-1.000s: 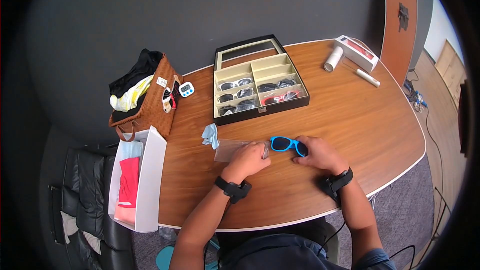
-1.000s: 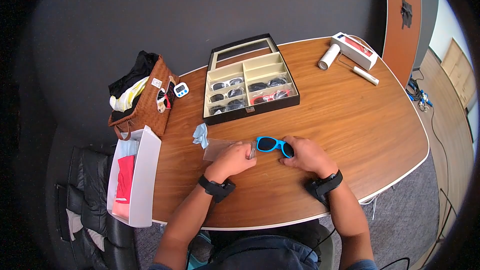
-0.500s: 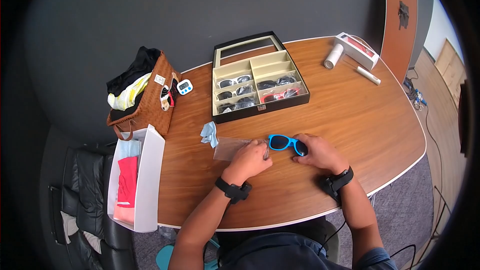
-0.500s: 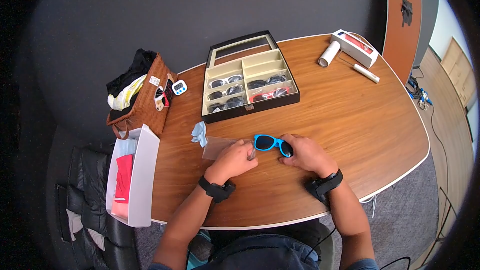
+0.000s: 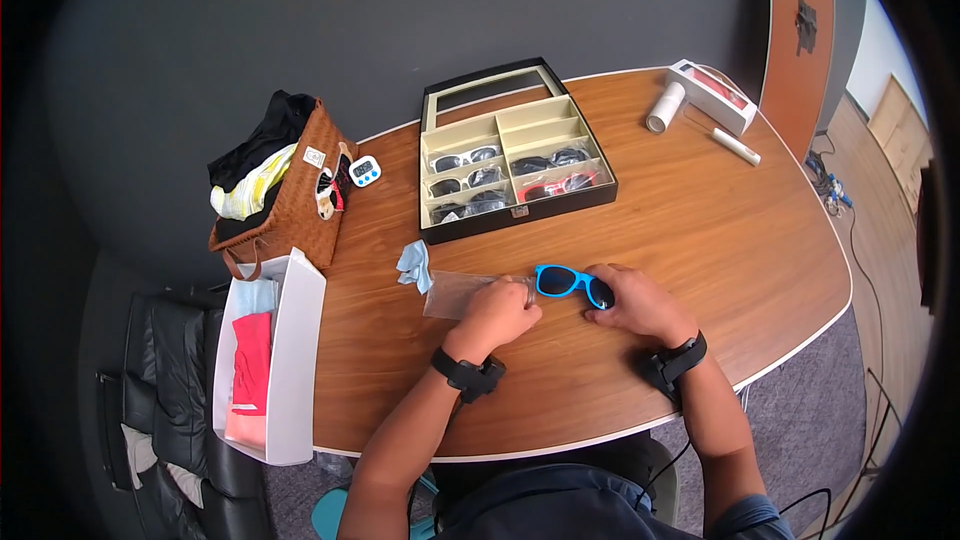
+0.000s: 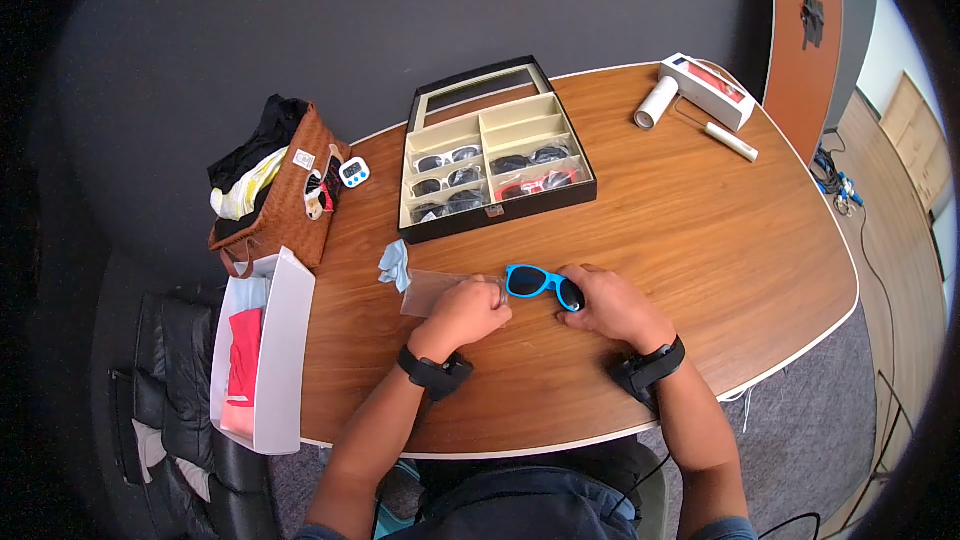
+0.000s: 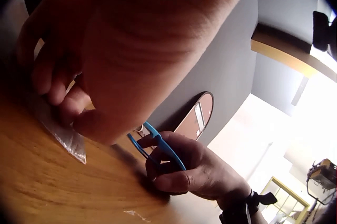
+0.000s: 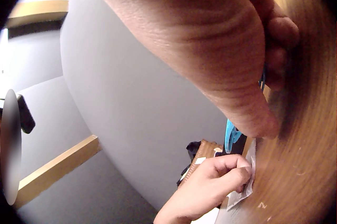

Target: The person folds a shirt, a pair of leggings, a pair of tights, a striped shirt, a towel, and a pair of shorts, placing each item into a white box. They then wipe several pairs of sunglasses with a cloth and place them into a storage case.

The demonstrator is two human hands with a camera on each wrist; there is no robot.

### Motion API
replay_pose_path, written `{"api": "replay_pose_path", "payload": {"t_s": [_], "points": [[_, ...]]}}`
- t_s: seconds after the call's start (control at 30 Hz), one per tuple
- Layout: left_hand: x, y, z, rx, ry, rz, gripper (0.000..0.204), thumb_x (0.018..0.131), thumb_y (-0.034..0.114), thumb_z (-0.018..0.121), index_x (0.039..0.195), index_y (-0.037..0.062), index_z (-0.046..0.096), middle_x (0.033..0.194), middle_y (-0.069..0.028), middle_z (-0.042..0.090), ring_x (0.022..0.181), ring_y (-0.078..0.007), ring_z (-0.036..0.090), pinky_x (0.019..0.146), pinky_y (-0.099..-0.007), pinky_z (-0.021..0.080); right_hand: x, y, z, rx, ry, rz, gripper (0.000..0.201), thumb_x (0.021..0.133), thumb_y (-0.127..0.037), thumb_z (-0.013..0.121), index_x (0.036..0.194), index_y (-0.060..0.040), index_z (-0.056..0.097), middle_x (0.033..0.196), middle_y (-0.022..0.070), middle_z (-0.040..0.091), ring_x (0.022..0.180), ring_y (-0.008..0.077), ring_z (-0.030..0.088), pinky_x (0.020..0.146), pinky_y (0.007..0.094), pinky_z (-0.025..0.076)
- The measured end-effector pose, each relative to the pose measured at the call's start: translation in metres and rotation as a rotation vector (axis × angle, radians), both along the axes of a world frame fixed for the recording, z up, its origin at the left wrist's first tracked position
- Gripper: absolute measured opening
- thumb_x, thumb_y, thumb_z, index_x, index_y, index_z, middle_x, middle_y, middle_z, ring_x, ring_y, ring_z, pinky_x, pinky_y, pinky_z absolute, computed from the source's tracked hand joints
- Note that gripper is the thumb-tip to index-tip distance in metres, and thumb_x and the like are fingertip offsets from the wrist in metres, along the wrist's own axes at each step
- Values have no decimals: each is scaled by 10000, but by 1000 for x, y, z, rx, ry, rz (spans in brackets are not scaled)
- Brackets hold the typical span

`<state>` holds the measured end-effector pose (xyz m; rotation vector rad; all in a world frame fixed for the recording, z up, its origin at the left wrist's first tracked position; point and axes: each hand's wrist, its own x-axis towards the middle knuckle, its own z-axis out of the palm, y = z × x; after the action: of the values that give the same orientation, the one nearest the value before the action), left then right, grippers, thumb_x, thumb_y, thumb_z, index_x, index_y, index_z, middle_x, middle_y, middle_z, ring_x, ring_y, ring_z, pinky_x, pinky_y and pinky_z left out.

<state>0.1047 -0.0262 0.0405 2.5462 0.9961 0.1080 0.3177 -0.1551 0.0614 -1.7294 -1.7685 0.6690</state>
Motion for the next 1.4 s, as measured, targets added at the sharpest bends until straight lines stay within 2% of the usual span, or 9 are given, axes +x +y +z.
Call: {"api": "replay_pose_path", "payload": {"t_s": [0.27,0.67,0.77,0.83,0.93,1.13,1.23,1.3,1.4], "points": [[0,-6,10,-46,-19,10,260,747,266,674,727,21,590,817,-166,626,828,-352,615,743,-438,501,0,1,0,-21,-4,1,514,721,-186,768,1168,-33,566,1008,220,638,950,403,605,817,431,495],[-6,4,-8,3,-93,-78,168,734,155,681,710,8,604,828,-182,631,791,-346,611,715,-417,503,1,1,2,3,16,20,501,724,-185,767,1161,-33,577,986,218,639,942,397,606,820,421,496],[-12,13,-11,-151,-137,-83,152,744,130,696,737,-2,619,771,-156,624,715,-292,614,658,-376,499,1,1,3,2,25,41,494,726,-187,766,1162,-42,584,974,212,642,935,391,609,813,421,495],[-16,17,-16,-277,-244,-50,162,775,128,702,778,-18,632,723,-111,621,675,-206,605,628,-326,486,0,1,4,-9,11,44,490,726,-189,766,1160,-46,589,974,210,643,933,388,612,810,421,496],[-20,22,-12,-412,-240,-9,168,810,133,688,811,-28,640,725,-78,627,686,-152,596,636,-296,481,-1,0,7,-36,-9,72,478,726,-193,763,1154,-55,602,969,203,646,921,379,616,803,419,498],[-27,20,3,-410,-334,-54,168,844,146,662,837,-22,654,749,-55,653,666,-111,588,627,-265,473,1,5,-14,39,60,155,431,725,-194,753,1123,-76,636,919,174,639,872,357,615,782,411,500],[-27,18,8,-528,-338,48,161,854,136,652,846,-26,655,763,-52,647,687,-102,587,631,-257,469,-2,1,3,65,-1,167,424,725,-194,745,1124,-88,649,902,165,634,862,349,614,780,407,501],[-25,17,10,-560,-332,49,143,843,118,649,825,-25,652,752,-43,631,694,-95,584,621,-256,462,-1,0,8,-24,-43,149,431,731,-199,735,1139,-91,645,930,167,640,884,350,618,787,407,502],[-28,16,9,-548,-326,10,122,840,101,651,824,-20,654,775,-39,615,716,-93,582,632,-255,462,-2,0,8,2,5,124,429,736,-203,726,1141,-87,641,961,172,645,905,356,620,794,407,504]]}}
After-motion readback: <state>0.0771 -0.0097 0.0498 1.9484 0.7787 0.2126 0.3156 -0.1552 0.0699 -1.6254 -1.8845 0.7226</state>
